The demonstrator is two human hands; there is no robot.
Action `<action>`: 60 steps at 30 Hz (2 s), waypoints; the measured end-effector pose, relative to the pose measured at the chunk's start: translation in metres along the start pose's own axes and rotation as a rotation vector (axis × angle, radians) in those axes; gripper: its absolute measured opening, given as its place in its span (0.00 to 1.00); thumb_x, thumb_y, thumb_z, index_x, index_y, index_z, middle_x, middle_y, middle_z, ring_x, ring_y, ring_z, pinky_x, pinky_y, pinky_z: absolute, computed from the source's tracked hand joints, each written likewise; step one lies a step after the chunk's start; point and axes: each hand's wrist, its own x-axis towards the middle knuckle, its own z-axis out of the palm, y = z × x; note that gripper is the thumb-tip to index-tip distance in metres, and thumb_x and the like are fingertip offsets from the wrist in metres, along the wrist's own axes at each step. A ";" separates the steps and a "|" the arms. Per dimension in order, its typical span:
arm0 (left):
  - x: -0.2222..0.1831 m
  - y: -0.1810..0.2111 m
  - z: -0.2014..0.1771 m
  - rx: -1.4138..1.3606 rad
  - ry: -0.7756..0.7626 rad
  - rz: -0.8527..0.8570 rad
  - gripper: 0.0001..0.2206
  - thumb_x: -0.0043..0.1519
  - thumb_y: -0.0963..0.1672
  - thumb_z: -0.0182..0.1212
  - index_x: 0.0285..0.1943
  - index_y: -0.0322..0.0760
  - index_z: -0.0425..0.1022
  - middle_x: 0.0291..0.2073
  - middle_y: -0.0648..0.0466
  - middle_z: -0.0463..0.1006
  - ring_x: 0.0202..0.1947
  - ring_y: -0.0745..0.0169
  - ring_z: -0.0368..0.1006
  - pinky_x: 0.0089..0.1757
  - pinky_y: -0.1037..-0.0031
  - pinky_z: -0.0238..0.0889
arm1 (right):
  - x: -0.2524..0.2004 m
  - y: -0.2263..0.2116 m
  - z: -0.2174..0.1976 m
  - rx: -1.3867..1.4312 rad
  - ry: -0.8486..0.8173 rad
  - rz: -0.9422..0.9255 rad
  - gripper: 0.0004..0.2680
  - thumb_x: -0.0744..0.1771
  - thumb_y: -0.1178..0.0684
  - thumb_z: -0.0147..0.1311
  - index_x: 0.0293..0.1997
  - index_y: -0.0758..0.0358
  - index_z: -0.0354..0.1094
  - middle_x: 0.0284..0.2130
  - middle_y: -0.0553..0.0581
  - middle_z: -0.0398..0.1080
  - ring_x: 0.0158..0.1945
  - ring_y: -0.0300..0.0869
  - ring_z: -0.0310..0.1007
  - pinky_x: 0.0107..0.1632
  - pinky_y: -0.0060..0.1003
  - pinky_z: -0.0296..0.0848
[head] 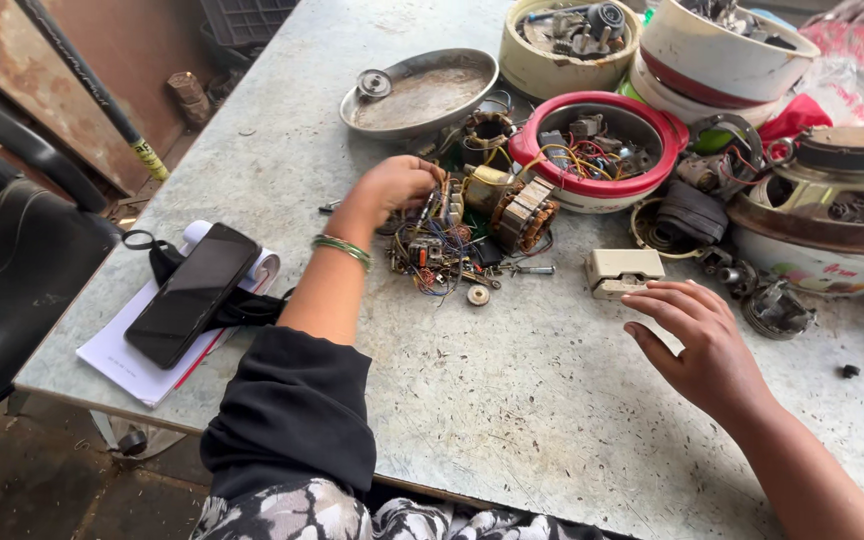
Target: The person sorts through various electronic components, moves a speaker, and uses a screwdriver to manipulate a small component on a metal tray.
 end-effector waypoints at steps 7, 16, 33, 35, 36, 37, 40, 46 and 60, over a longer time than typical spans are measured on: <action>0.008 0.020 0.026 0.502 0.385 -0.117 0.34 0.67 0.60 0.52 0.55 0.20 0.76 0.43 0.35 0.83 0.46 0.47 0.81 0.49 0.62 0.71 | -0.002 0.003 0.003 -0.004 0.035 0.006 0.11 0.64 0.52 0.62 0.50 0.57 0.76 0.46 0.56 0.77 0.57 0.48 0.73 0.63 0.47 0.67; 0.011 0.018 0.052 0.764 0.374 -0.026 0.23 0.52 0.52 0.64 0.54 0.40 0.77 0.51 0.45 0.81 0.53 0.49 0.77 0.54 0.61 0.67 | -0.004 0.008 0.005 -0.038 0.041 0.026 0.11 0.64 0.52 0.61 0.50 0.58 0.76 0.46 0.57 0.77 0.56 0.48 0.73 0.63 0.46 0.67; -0.110 0.160 0.079 0.997 0.337 -0.074 0.16 0.60 0.51 0.66 0.56 0.55 0.78 0.47 0.59 0.79 0.61 0.57 0.65 0.67 0.48 0.39 | -0.004 0.007 -0.002 -0.078 0.128 0.008 0.11 0.65 0.54 0.62 0.52 0.59 0.76 0.54 0.55 0.74 0.61 0.50 0.70 0.65 0.48 0.66; -0.128 0.174 0.087 1.108 0.297 0.103 0.12 0.67 0.51 0.61 0.55 0.51 0.80 0.47 0.57 0.86 0.62 0.63 0.75 0.78 0.53 0.30 | -0.002 -0.002 -0.004 -0.090 0.156 0.029 0.14 0.65 0.54 0.62 0.56 0.58 0.73 0.58 0.57 0.71 0.64 0.53 0.68 0.67 0.49 0.65; -0.133 0.179 0.095 1.114 0.302 0.161 0.14 0.62 0.51 0.62 0.57 0.57 0.78 0.52 0.56 0.81 0.66 0.51 0.63 0.71 0.46 0.29 | 0.000 -0.009 -0.005 -0.098 0.170 0.039 0.15 0.65 0.54 0.63 0.58 0.58 0.72 0.60 0.58 0.69 0.65 0.55 0.67 0.67 0.50 0.64; -0.137 0.182 0.107 1.117 0.312 0.222 0.18 0.58 0.50 0.63 0.58 0.64 0.76 0.56 0.55 0.76 0.70 0.39 0.50 0.64 0.38 0.28 | 0.005 -0.016 -0.007 -0.071 0.191 0.021 0.17 0.65 0.54 0.63 0.61 0.59 0.70 0.61 0.60 0.67 0.65 0.55 0.66 0.67 0.50 0.65; -0.150 0.179 0.146 1.302 0.138 0.464 0.08 0.62 0.50 0.59 0.48 0.63 0.80 0.52 0.47 0.78 0.70 0.40 0.55 0.67 0.41 0.27 | 0.021 -0.040 -0.011 0.053 0.248 -0.051 0.24 0.64 0.52 0.65 0.67 0.63 0.62 0.64 0.64 0.62 0.63 0.55 0.66 0.62 0.48 0.68; -0.162 0.149 0.196 1.366 -0.296 0.663 0.09 0.58 0.50 0.69 0.42 0.48 0.82 0.39 0.53 0.83 0.49 0.54 0.79 0.54 0.61 0.69 | 0.027 -0.060 0.003 0.132 0.195 0.038 0.19 0.64 0.54 0.69 0.59 0.62 0.68 0.50 0.60 0.71 0.43 0.44 0.79 0.45 0.37 0.77; -0.065 0.045 0.104 1.627 0.142 0.822 0.03 0.56 0.41 0.67 0.34 0.44 0.84 0.34 0.51 0.81 0.40 0.51 0.79 0.40 0.62 0.74 | -0.002 -0.001 0.001 0.835 0.441 0.257 0.10 0.74 0.59 0.57 0.61 0.61 0.59 0.56 0.53 0.66 0.51 0.34 0.73 0.55 0.31 0.81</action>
